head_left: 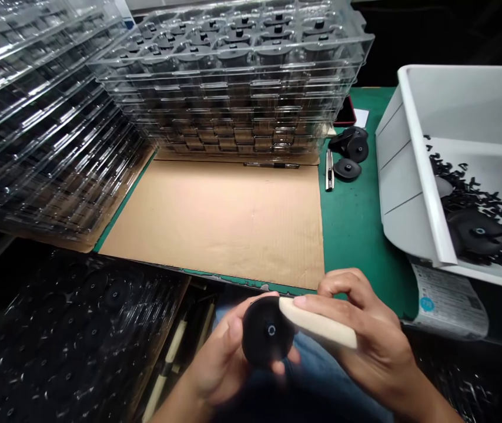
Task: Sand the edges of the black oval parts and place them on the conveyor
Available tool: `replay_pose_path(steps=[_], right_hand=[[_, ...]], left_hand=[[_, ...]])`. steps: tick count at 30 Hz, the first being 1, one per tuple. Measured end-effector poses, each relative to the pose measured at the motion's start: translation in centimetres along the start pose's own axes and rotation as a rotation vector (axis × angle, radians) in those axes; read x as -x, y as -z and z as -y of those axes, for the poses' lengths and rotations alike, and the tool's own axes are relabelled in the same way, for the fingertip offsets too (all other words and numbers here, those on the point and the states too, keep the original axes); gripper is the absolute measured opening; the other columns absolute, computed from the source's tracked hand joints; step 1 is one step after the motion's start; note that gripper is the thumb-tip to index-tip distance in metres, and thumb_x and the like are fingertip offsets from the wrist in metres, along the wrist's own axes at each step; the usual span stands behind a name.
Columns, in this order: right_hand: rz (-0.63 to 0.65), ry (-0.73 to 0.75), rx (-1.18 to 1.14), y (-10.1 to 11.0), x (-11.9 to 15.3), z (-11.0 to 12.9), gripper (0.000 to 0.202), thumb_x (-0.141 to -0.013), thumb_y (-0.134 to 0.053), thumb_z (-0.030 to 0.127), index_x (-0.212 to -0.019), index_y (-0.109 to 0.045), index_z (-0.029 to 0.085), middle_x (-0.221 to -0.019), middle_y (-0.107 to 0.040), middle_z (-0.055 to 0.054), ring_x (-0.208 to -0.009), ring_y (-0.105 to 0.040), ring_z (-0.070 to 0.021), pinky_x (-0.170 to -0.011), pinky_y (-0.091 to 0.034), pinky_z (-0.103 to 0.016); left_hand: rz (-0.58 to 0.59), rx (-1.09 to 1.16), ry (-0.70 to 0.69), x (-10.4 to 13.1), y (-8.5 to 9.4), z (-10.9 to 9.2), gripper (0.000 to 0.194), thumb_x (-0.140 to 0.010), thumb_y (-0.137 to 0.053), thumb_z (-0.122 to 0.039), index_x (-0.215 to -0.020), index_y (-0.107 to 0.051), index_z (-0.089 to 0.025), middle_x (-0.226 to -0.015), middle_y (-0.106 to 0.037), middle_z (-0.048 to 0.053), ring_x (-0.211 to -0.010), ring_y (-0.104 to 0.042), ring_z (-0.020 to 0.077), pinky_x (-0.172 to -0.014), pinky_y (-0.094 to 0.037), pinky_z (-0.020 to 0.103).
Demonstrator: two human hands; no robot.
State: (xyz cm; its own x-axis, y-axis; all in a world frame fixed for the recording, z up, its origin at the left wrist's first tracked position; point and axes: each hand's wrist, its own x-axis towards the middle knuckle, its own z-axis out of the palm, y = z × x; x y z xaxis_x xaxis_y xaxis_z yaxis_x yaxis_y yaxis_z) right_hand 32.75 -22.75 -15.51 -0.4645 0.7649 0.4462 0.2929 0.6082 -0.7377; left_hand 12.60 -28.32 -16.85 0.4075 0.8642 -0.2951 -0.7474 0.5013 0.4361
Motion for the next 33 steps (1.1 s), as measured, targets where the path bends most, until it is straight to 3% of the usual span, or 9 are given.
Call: replay_pose_path(steps=[6, 13, 19, 27, 30, 33], right_hand=[[0.068, 0.023, -0.13, -1.4, -1.0, -0.2, 0.048, -0.084, -0.061, 0.006, -0.126, -0.06, 0.029, -0.092, -0.052, -0.003, -0.088, -0.051, -0.0174, -0.073, -0.049, -0.032], [0.056, -0.065, -0.053, -0.7, -0.4, -1.0, 0.039, -0.085, -0.063, 0.006, -0.119, -0.065, 0.025, -0.092, -0.053, -0.004, -0.089, -0.05, -0.0169, -0.073, -0.047, -0.03], [0.078, 0.015, -0.17, -1.4, -1.1, -0.3, 0.042, -0.086, -0.061, 0.006, -0.122, -0.062, 0.027, -0.094, -0.053, -0.003, -0.091, -0.049, -0.0169, -0.077, -0.047, -0.031], [0.079, -0.068, -0.158, -0.9, -0.4, -0.9, 0.045, -0.085, -0.062, 0.003, -0.123, -0.062, 0.028, -0.095, -0.051, -0.002, -0.091, -0.046, -0.0156, -0.077, -0.044, -0.029], [0.142, -0.053, -0.221, -1.2, -1.2, -0.3, 0.045, -0.085, -0.061, 0.003, -0.122, -0.064, 0.029, -0.094, -0.051, -0.002, -0.093, -0.047, -0.0152, -0.081, -0.044, -0.029], [0.238, -0.052, -0.258, -0.8, -2.0, -0.2, 0.04, -0.086, -0.063, 0.007, -0.118, -0.066, 0.03, -0.091, -0.053, -0.001, -0.094, -0.047, -0.015, -0.082, -0.045, -0.028]], left_hand=[[-0.02, 0.022, 0.053, -0.4, -0.1, 1.0, 0.04, -0.087, -0.063, -0.046, -0.114, -0.07, -0.018, -0.097, -0.075, 0.009, -0.084, -0.073, 0.0197, -0.065, -0.055, 0.021], [-0.051, -0.011, 0.032, -0.3, 0.5, 1.2, 0.048, -0.084, -0.064, -0.051, -0.12, -0.067, -0.018, -0.1, -0.074, 0.011, -0.083, -0.072, 0.0204, -0.065, -0.053, 0.021], [-0.034, 0.055, 0.029, -0.5, 0.2, 1.5, 0.037, -0.083, -0.068, -0.044, -0.112, -0.071, -0.02, -0.102, -0.073, 0.009, -0.085, -0.071, 0.0189, -0.066, -0.055, 0.023], [-0.045, 0.0, 0.056, -0.6, 0.2, 1.3, 0.048, -0.078, -0.073, -0.046, -0.118, -0.068, -0.019, -0.097, -0.073, 0.01, -0.084, -0.07, 0.0205, -0.067, -0.054, 0.023], [-0.089, 0.032, 0.05, -0.7, 0.4, 1.5, 0.04, -0.077, -0.075, -0.042, -0.112, -0.071, -0.022, -0.103, -0.071, 0.007, -0.086, -0.068, 0.0187, -0.068, -0.057, 0.025], [-0.101, 0.025, 0.048, -0.7, 0.6, 1.4, 0.044, -0.074, -0.078, -0.04, -0.114, -0.071, -0.024, -0.108, -0.068, 0.007, -0.088, -0.067, 0.0189, -0.07, -0.058, 0.027]])
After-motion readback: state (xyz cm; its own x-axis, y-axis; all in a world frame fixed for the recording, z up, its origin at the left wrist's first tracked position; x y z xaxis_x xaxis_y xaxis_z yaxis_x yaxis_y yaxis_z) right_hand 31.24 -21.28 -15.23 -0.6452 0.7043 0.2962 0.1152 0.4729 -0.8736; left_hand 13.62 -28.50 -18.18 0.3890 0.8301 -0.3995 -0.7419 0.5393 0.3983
